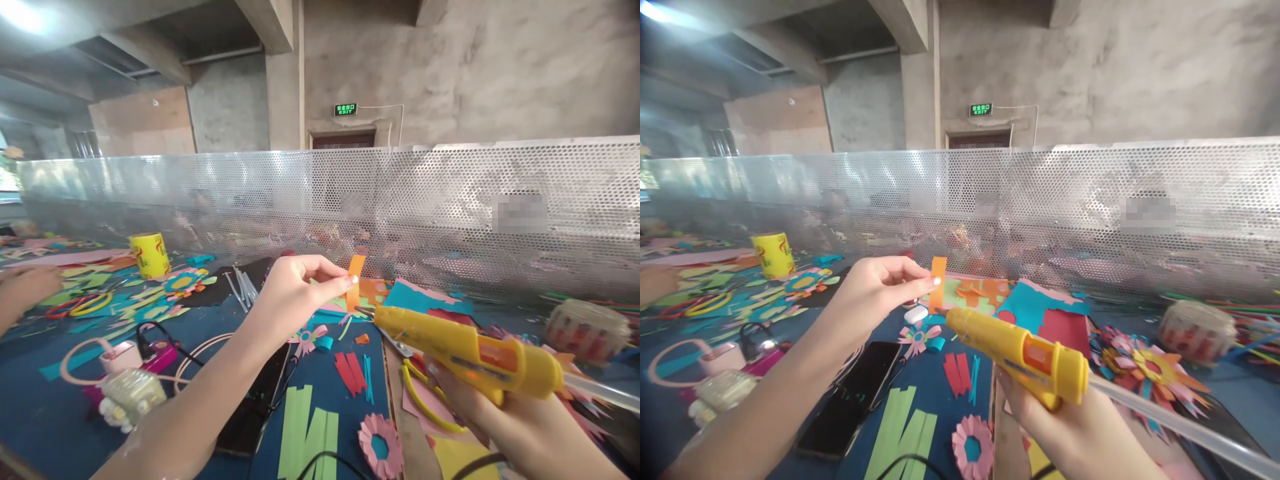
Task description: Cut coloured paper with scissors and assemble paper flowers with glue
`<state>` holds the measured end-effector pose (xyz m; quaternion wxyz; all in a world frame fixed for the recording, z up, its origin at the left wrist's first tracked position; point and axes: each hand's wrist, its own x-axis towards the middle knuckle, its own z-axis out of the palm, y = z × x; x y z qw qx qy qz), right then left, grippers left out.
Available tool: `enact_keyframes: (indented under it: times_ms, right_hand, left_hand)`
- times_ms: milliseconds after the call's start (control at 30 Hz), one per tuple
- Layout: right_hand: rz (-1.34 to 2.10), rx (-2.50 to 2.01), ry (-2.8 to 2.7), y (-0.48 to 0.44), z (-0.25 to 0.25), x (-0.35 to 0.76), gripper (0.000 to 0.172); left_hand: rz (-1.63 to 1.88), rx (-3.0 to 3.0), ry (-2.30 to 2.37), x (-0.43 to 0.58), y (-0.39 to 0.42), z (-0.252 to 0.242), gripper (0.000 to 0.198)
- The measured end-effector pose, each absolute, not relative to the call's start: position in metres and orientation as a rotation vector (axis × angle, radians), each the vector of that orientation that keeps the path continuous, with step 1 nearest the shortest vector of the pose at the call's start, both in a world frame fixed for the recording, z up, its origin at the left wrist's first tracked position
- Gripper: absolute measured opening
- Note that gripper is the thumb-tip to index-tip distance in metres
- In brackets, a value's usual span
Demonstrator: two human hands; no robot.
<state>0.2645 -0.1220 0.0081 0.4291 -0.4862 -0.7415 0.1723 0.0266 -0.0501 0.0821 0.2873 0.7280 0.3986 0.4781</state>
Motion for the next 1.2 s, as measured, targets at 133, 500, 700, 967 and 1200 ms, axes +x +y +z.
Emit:
enact_keyframes:
  times_ms: [133, 500, 700, 967, 1200]
  right_hand:
    - [0.260, -1.142, -1.941, -0.119, 0.013, 0.261, 0.031]
    - [0.049, -1.127, -1.984, -0.120, 0.015, 0.257, 0.031]
    - [-0.013, -1.119, -2.033, -0.120, 0.018, 0.256, 0.034]
    - [-0.029, -1.074, -1.973, -0.123, 0.019, 0.251, 0.030]
    - [-0.091, -1.065, -1.962, -0.121, 0.019, 0.250, 0.030]
  left_hand:
    - [1.260, 1.956, 1.057, 0.025, -0.048, 0.079, 0.015]
    - [1.242, 1.956, 1.088, 0.025, -0.055, 0.080, 0.016]
    - [1.264, 1.959, 1.079, 0.025, -0.058, 0.082, 0.013]
    - [1.258, 1.979, 1.082, 0.025, -0.059, 0.083, 0.015]
    - [1.218, 1.948, 1.116, 0.024, -0.061, 0.082, 0.019]
